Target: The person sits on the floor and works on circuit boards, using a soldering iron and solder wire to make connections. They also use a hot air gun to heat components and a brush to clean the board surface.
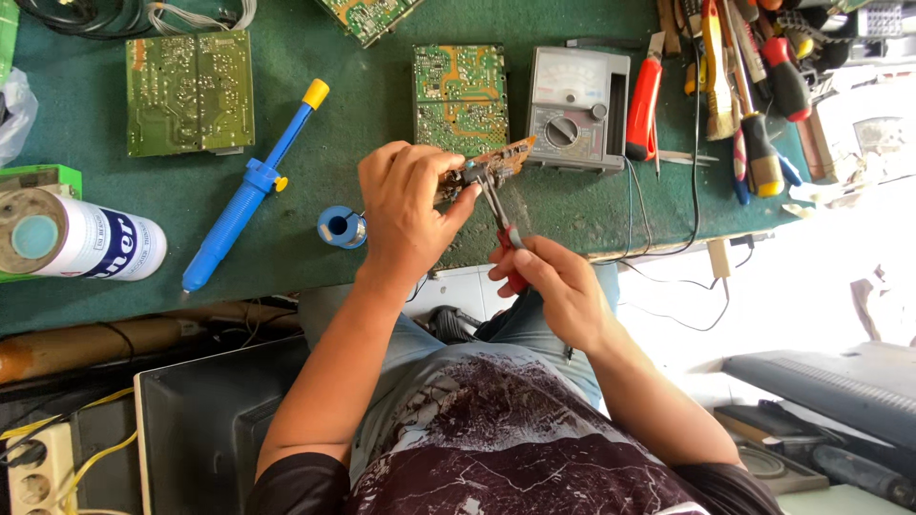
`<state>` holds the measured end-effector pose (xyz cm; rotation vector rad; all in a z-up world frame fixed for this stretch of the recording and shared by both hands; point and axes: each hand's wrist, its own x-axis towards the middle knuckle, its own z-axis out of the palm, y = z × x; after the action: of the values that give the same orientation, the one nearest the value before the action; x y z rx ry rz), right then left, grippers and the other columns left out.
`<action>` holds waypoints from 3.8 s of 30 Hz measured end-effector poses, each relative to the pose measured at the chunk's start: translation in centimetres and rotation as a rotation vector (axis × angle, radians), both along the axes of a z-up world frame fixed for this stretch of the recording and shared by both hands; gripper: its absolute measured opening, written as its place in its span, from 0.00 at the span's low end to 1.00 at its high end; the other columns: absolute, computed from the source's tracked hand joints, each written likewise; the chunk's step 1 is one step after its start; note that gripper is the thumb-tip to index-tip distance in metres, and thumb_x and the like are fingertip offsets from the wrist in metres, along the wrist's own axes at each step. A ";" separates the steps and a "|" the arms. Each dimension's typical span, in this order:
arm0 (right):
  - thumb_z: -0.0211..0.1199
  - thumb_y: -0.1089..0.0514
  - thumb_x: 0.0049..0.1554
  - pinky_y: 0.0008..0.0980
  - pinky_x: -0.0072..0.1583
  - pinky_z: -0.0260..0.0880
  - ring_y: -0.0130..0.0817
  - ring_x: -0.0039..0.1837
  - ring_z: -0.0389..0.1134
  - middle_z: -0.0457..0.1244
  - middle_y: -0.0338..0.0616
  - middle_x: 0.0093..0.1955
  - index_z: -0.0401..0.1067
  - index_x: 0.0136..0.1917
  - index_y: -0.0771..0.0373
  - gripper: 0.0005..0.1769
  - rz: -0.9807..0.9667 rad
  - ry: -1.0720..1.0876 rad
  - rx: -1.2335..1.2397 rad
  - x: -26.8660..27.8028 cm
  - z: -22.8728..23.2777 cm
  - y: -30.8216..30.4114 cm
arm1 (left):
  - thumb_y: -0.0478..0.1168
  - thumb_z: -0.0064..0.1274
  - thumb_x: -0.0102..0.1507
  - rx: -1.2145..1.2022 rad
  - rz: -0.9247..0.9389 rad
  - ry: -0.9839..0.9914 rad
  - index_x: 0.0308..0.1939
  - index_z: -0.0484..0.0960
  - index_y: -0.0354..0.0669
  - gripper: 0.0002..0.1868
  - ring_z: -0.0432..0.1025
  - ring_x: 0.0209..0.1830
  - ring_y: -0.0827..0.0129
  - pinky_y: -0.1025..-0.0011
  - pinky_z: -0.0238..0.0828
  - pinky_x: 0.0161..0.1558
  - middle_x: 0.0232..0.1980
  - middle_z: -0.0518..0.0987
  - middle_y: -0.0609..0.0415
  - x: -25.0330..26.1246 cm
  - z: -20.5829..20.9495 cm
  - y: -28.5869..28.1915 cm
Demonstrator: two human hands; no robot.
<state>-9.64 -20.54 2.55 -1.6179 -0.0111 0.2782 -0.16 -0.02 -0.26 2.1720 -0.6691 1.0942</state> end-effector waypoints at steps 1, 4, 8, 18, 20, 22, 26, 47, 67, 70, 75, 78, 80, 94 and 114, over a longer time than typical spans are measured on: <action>0.55 0.48 0.67 0.25 0.45 0.63 0.32 0.40 0.70 0.73 0.48 0.33 0.84 0.47 0.57 0.19 0.002 -0.040 -0.107 0.1 0.0 0.1 | 0.47 0.72 0.62 0.001 0.003 -0.002 0.50 0.80 0.51 0.19 0.73 0.48 0.57 0.57 0.64 0.52 0.44 0.77 0.61 0.0 -0.1 0.1; 0.55 0.44 0.68 0.24 0.45 0.65 0.29 0.39 0.71 0.74 0.41 0.32 0.85 0.47 0.50 0.19 0.015 -0.091 -0.258 0.6 -0.5 0.0 | 0.46 0.73 0.60 0.001 0.020 0.000 0.50 0.80 0.52 0.20 0.74 0.48 0.57 0.57 0.65 0.52 0.44 0.78 0.61 -0.1 -0.4 0.1; 0.57 0.44 0.68 0.24 0.43 0.64 0.28 0.37 0.70 0.72 0.37 0.30 0.84 0.45 0.48 0.18 0.007 -0.140 -0.347 0.9 -1.2 -0.1 | 0.44 0.76 0.57 -0.004 0.021 0.036 0.51 0.80 0.51 0.23 0.73 0.49 0.57 0.56 0.64 0.51 0.44 0.77 0.60 -0.3 -0.3 0.1; 0.57 0.50 0.69 0.33 0.45 0.69 0.39 0.37 0.68 0.68 0.44 0.28 0.82 0.41 0.54 0.19 0.003 -0.264 -0.300 1.0 -0.7 0.1 | 0.45 0.75 0.58 -0.006 0.025 0.028 0.50 0.80 0.52 0.22 0.73 0.49 0.57 0.56 0.65 0.51 0.45 0.76 0.62 -0.3 -0.4 0.1; 0.58 0.52 0.69 0.33 0.44 0.70 0.38 0.37 0.71 0.68 0.42 0.28 0.81 0.40 0.56 0.18 -0.010 -0.308 -0.285 1.0 -1.1 0.0 | 0.44 0.76 0.57 -0.004 0.020 0.035 0.50 0.80 0.52 0.23 0.73 0.49 0.57 0.56 0.65 0.51 0.44 0.76 0.61 -0.3 -0.3 0.1; 0.58 0.51 0.69 0.32 0.43 0.71 0.37 0.36 0.70 0.67 0.42 0.28 0.79 0.39 0.55 0.19 -0.026 -0.306 -0.295 1.1 -1.3 -0.2 | 0.44 0.76 0.57 0.002 0.015 0.042 0.50 0.80 0.52 0.22 0.72 0.49 0.57 0.56 0.65 0.51 0.44 0.76 0.61 -0.4 -0.3 0.1; 0.56 0.49 0.70 0.35 0.42 0.71 0.40 0.34 0.69 0.65 0.46 0.29 0.78 0.38 0.56 0.21 -0.050 -0.311 -0.327 0.8 -1.2 -0.5 | 0.43 0.74 0.58 0.008 0.012 0.051 0.50 0.80 0.52 0.20 0.73 0.50 0.57 0.55 0.65 0.52 0.44 0.76 0.61 -0.4 -0.5 0.1; 0.47 0.63 0.65 0.28 0.37 0.57 0.30 0.31 0.58 0.63 0.46 0.34 0.69 0.36 0.68 0.17 -0.076 -0.200 -0.009 -3.7 0.2 -5.8 | 0.39 0.65 0.74 0.474 0.096 -0.094 0.47 0.85 0.43 0.05 0.73 0.51 0.54 0.59 0.66 0.56 0.48 0.82 0.51 0.3 9.0 10.5; 0.56 0.50 0.66 0.31 0.37 0.66 0.31 0.30 0.61 0.62 0.38 0.23 0.76 0.33 0.54 0.21 -0.068 -0.279 -0.106 -1.5 -1.0 -3.2 | 0.39 0.71 0.62 0.384 -0.104 0.184 0.54 0.89 0.42 0.17 0.71 0.65 0.46 0.50 0.68 0.67 0.60 0.80 0.48 1.6 6.3 11.8; 0.57 0.50 0.65 0.33 0.39 0.68 0.32 0.32 0.64 0.63 0.40 0.26 0.77 0.36 0.56 0.18 -0.059 -0.233 -0.059 -1.9 -1.6 -2.9 | 0.35 0.65 0.69 -0.144 -0.297 0.387 0.57 0.86 0.37 0.14 0.78 0.51 0.53 0.57 0.76 0.57 0.51 0.84 0.48 -3.2 6.2 5.0; 0.60 0.52 0.65 0.42 0.44 0.72 0.41 0.37 0.67 0.65 0.47 0.30 0.77 0.40 0.61 0.15 -0.057 -0.286 -0.043 -1.9 -1.4 -3.0 | 0.25 0.64 0.65 -0.561 -0.528 0.617 0.61 0.83 0.27 0.20 0.82 0.46 0.61 0.66 0.83 0.52 0.51 0.85 0.44 -5.3 2.7 -1.9; 0.59 0.55 0.66 0.44 0.46 0.72 0.44 0.39 0.69 0.66 0.50 0.33 0.76 0.39 0.61 0.15 -0.025 -0.365 -0.022 -2.2 -0.8 -3.6 | 0.27 0.67 0.64 -0.466 -0.415 0.566 0.47 0.89 0.32 0.08 0.83 0.40 0.64 0.70 0.84 0.45 0.45 0.88 0.47 -4.9 1.9 -2.0; 0.56 0.57 0.69 0.41 0.46 0.71 0.43 0.40 0.67 0.64 0.48 0.35 0.76 0.41 0.61 0.15 0.018 -0.445 0.039 -2.5 -2.0 -3.9 | 0.25 0.66 0.64 -0.627 -0.446 0.719 0.49 0.86 0.25 0.10 0.82 0.37 0.63 0.67 0.85 0.45 0.45 0.87 0.40 -4.7 0.9 -1.8; 0.56 0.52 0.70 0.48 0.47 0.65 0.47 0.48 0.64 0.67 0.52 0.54 0.74 0.54 0.64 0.13 -0.527 -0.432 -1.103 10.0 -1.3 -22.1 | 0.30 0.61 0.66 -1.299 -0.475 0.986 0.56 0.84 0.39 0.14 0.80 0.43 0.63 0.70 0.83 0.48 0.47 0.85 0.45 -6.3 -3.8 1.3; 0.60 0.37 0.61 0.48 0.33 0.72 0.55 0.39 0.76 0.72 0.47 0.42 0.86 0.50 0.47 0.20 -0.207 -0.437 -1.872 15.4 -4.4 -26.3 | 0.31 0.67 0.62 -1.614 -0.691 0.976 0.53 0.84 0.32 0.16 0.78 0.43 0.51 0.63 0.77 0.43 0.48 0.84 0.34 -6.5 -5.4 -0.5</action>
<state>5.80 -46.79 -1.89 -3.4700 0.1163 -0.4261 -6.65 -0.52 -5.65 0.6721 0.0641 -0.0647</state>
